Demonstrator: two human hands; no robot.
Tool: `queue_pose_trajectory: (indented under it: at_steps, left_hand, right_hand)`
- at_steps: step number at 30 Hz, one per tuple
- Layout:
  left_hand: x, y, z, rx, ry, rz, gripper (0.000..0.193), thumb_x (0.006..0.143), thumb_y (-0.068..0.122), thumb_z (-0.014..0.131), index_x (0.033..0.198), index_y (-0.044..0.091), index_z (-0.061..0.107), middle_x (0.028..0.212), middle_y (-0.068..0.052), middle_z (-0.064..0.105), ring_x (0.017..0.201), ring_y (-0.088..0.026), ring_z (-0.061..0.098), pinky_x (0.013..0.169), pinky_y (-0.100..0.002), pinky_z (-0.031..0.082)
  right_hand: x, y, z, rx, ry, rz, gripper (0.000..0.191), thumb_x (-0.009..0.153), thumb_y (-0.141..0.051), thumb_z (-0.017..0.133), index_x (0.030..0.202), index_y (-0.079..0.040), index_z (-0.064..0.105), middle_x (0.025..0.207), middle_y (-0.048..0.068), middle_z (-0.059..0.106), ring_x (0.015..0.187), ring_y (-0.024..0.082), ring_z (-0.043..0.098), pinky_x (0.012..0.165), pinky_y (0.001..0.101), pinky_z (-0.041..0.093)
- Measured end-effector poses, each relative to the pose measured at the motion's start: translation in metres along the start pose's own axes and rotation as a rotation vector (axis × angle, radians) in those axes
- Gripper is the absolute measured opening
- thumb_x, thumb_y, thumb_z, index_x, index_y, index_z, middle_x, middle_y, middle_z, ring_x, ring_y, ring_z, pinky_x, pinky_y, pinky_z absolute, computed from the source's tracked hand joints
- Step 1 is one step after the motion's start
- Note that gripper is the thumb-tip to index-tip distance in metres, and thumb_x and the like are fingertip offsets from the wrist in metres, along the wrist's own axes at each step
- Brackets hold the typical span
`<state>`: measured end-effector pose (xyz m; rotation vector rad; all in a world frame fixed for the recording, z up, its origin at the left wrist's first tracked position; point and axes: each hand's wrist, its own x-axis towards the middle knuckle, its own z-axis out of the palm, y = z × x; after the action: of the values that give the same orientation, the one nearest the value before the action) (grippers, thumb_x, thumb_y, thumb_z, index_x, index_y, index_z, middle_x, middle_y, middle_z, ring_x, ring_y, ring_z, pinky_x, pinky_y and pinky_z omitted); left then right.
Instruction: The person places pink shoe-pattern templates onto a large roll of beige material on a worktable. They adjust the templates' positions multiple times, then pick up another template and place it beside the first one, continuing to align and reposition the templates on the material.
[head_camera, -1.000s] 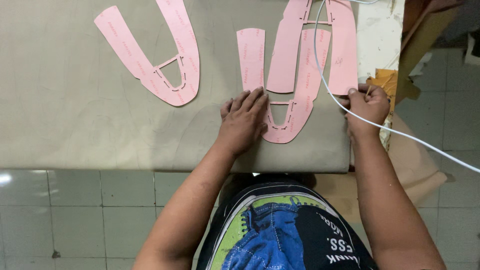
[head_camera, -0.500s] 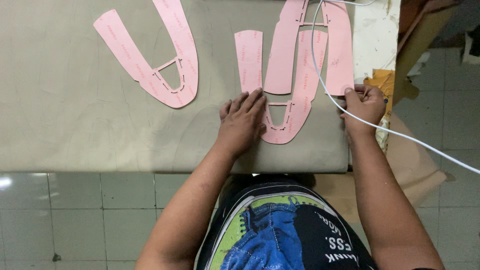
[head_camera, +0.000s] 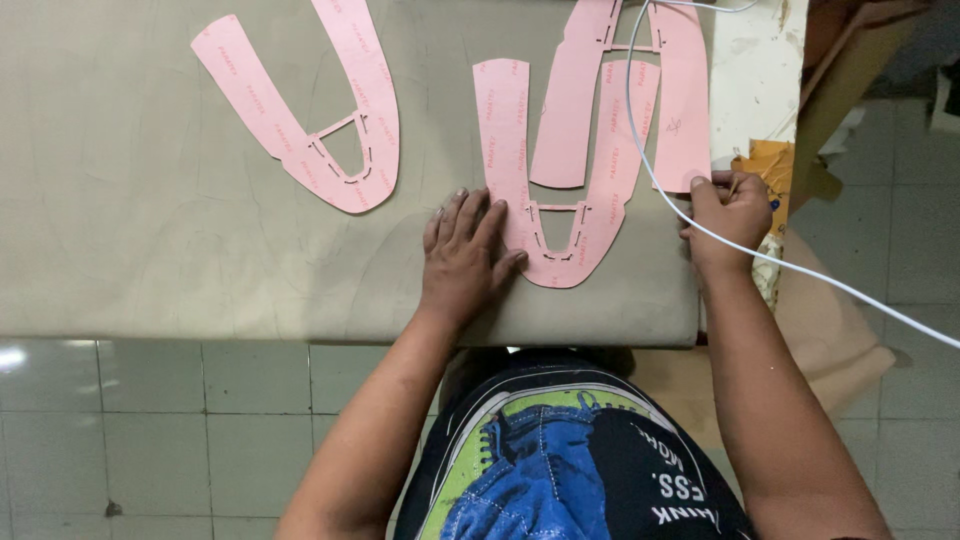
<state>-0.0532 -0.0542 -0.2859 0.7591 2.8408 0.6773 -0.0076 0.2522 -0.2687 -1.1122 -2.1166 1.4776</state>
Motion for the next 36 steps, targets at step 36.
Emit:
queue_pose_trajectory:
  at_steps: [36]
  left_hand:
    - [-0.009, -0.036, 0.024, -0.017, 0.096, 0.004, 0.064, 0.090, 0.042, 0.069, 0.148, 0.017, 0.054, 0.161, -0.010, 0.039, 0.152, -0.032, 0.031, 0.121, -0.047, 0.030]
  right_hand:
    - [-0.062, 0.049, 0.026, 0.392, -0.506, 0.447, 0.027, 0.101, -0.013, 0.058, 0.126, -0.003, 0.060, 0.085, 0.006, 0.065, 0.048, 0.007, 0.048, 0.037, 0.0185, 0.034]
